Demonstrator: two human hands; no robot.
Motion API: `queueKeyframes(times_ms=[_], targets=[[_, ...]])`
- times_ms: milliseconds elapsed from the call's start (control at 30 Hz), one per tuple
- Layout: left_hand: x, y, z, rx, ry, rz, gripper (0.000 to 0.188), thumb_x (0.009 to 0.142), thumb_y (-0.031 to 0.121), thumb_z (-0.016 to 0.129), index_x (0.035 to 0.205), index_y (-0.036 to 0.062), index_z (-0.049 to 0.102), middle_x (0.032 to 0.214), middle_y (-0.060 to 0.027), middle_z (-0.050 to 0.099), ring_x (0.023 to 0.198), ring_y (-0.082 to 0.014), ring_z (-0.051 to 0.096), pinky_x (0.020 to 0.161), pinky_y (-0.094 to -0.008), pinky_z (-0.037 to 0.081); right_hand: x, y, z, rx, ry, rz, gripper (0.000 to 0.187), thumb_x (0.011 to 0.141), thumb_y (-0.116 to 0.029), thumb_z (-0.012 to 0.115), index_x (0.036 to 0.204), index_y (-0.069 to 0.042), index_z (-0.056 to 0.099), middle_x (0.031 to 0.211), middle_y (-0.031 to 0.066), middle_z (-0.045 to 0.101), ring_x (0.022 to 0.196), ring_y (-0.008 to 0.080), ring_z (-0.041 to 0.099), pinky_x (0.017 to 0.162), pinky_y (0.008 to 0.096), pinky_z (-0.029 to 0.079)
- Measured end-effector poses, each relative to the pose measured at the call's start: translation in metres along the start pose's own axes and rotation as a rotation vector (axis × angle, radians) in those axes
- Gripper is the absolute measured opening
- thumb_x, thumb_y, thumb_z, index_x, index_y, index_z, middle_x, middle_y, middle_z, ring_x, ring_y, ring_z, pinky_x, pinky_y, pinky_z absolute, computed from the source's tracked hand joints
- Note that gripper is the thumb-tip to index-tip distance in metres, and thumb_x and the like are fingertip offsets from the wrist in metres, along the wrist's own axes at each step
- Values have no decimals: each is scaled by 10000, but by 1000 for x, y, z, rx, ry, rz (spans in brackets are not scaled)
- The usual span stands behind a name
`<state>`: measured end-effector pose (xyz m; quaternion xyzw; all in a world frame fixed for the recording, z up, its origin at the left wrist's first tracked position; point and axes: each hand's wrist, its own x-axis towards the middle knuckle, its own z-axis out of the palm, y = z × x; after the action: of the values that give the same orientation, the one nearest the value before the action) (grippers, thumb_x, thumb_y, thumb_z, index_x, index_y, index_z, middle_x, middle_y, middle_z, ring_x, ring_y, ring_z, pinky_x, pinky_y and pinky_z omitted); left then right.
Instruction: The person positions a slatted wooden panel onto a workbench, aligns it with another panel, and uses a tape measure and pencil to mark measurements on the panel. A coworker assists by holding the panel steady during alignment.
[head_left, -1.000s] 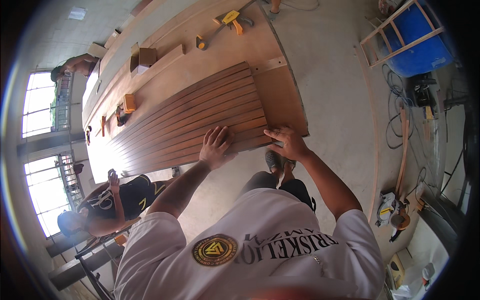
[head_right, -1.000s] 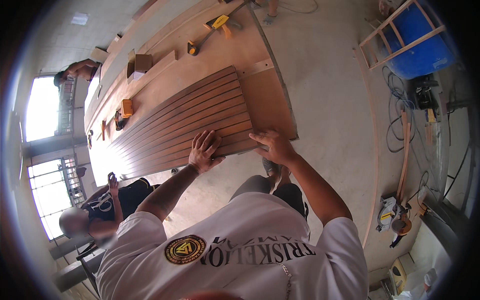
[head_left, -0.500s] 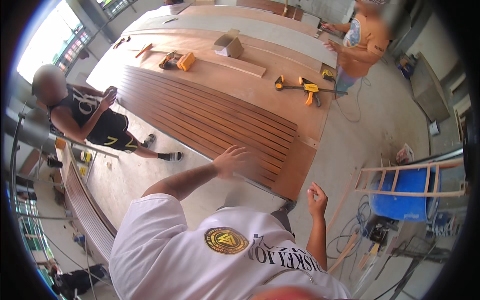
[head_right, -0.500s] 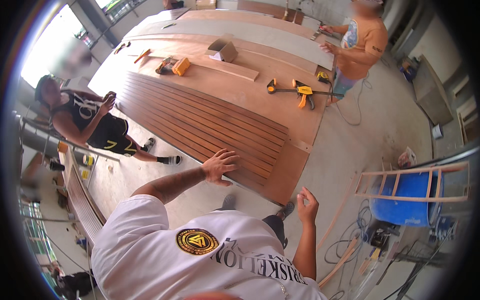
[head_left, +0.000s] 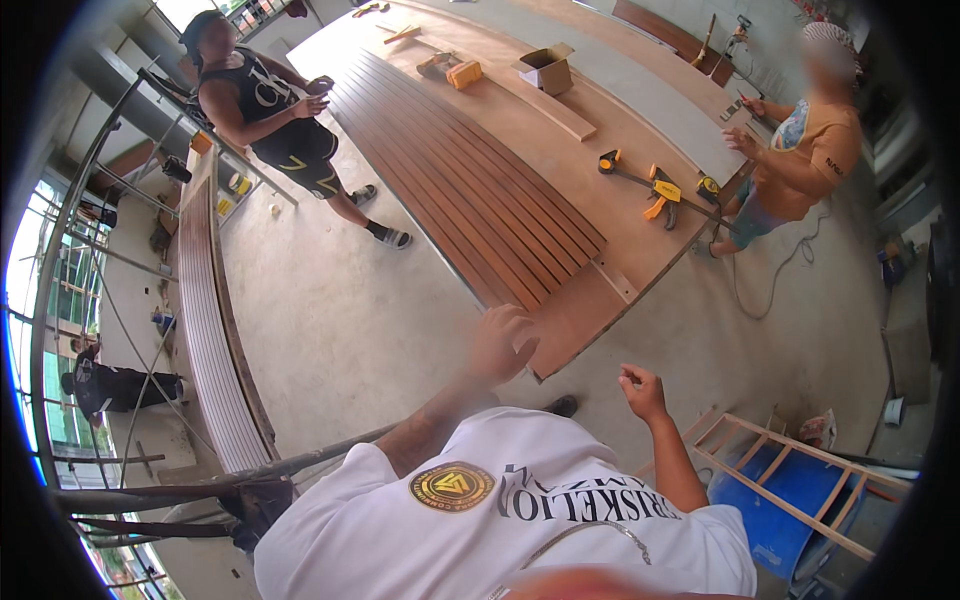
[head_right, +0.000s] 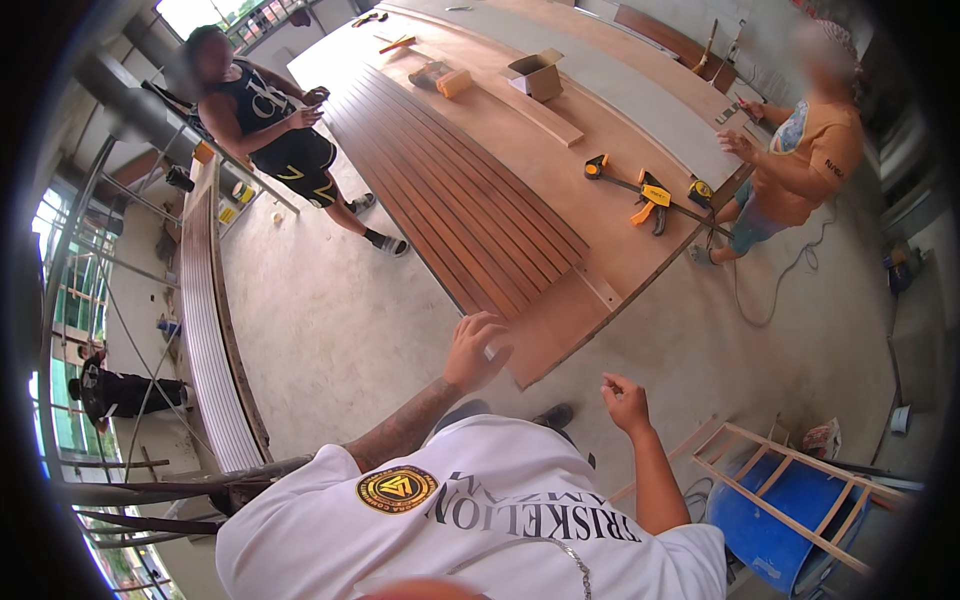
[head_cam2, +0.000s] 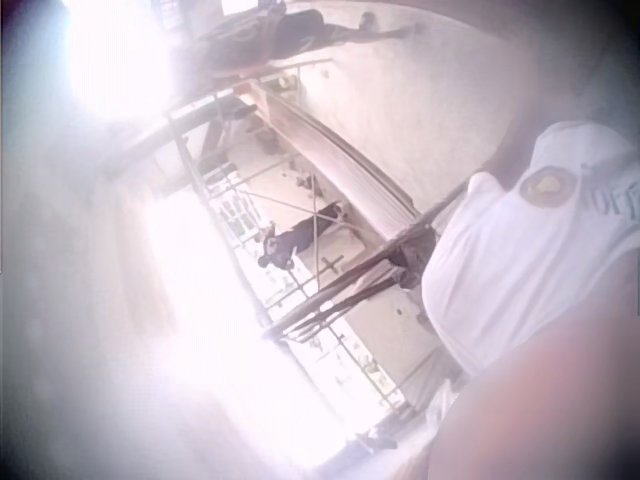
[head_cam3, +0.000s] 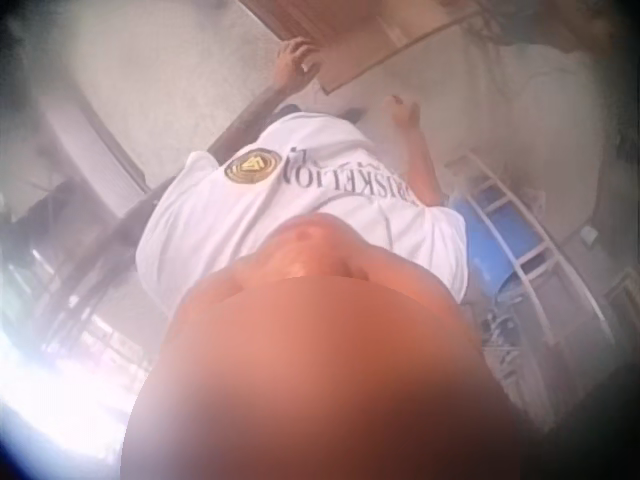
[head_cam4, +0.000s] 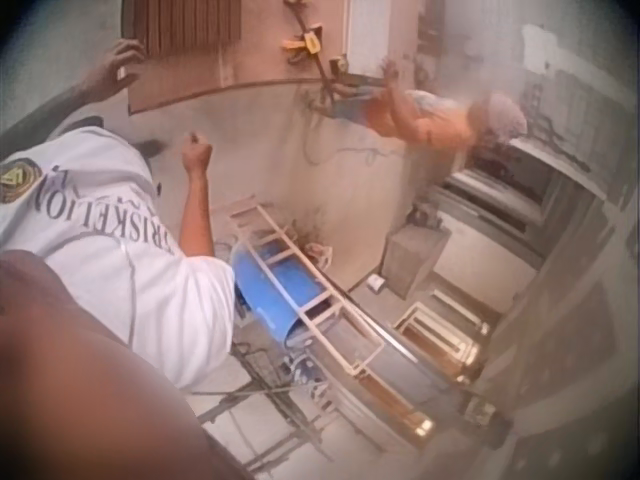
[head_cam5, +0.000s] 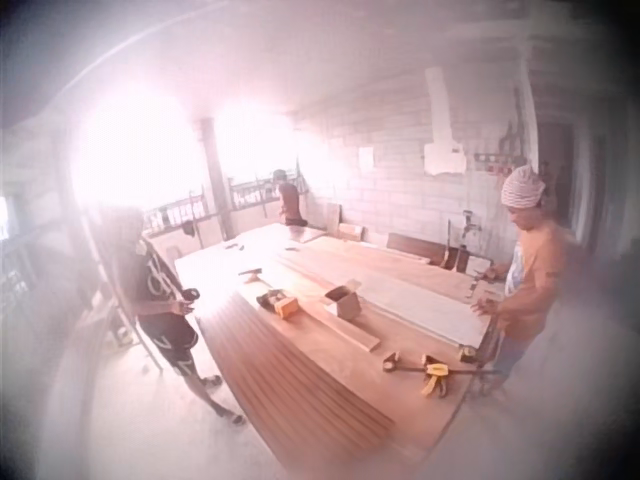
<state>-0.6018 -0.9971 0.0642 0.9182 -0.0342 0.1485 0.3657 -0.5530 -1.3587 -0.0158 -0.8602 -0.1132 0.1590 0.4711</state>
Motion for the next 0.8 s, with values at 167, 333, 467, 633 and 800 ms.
queueKeyframes(times_ms=[167, 333, 467, 633, 800], targets=[[-46, 19, 13, 8, -28, -32, 315, 861, 183, 784, 1153, 101, 698, 1329, -150, 610, 1300, -370, 528, 1110, -492, 411, 39, -36, -20, -59, 87, -163, 342, 905, -159, 742, 1218, -22, 734, 1008, 156, 769, 880, 275, 741, 832, 373, 578], [-75, 15, 27, -62, 33, -207, 289, 867, 133, 774, 1142, 88, 702, 1276, -164, 632, 1216, -364, 591, 1023, -463, 493, 81, -48, -63, -149, 152, -249, 377, 894, -166, 768, 1241, -22, 728, 1009, 145, 774, 930, 255, 741, 865, 371, 565], [-92, 18, 38, -38, 162, -375, 252, 872, 109, 761, 1116, 77, 706, 1230, -142, 658, 1166, -351, 615, 992, -444, 513, 191, -40, -137, -211, 221, -137, 444, 883, -188, 781, 1289, -22, 707, 1081, 158, 762, 1010, 270, 722, 890, 379, 567], [-62, 25, 79, 83, 236, -367, 247, 873, 129, 754, 1110, 74, 708, 1213, -147, 660, 1151, -337, 616, 970, -438, 510, 363, -4, -226, -331, 376, 52, 623, 899, -266, 747, 1448, -18, 588, 1323, 245, 672, 1263, 365, 640, 1082, 418, 492], [-4, 45, 148, 0, 409, -773, 274, 870, 194, 737, 1106, 65, 688, 1170, -150, 645, 1138, -373, 578, 992, -476, 466, 466, 36, -252, -735, 338, 111, 746, 953, -440, 683, 1575, -107, 444, 1609, 288, 352, 1499, 432, 354, 1202, 512, 350]])
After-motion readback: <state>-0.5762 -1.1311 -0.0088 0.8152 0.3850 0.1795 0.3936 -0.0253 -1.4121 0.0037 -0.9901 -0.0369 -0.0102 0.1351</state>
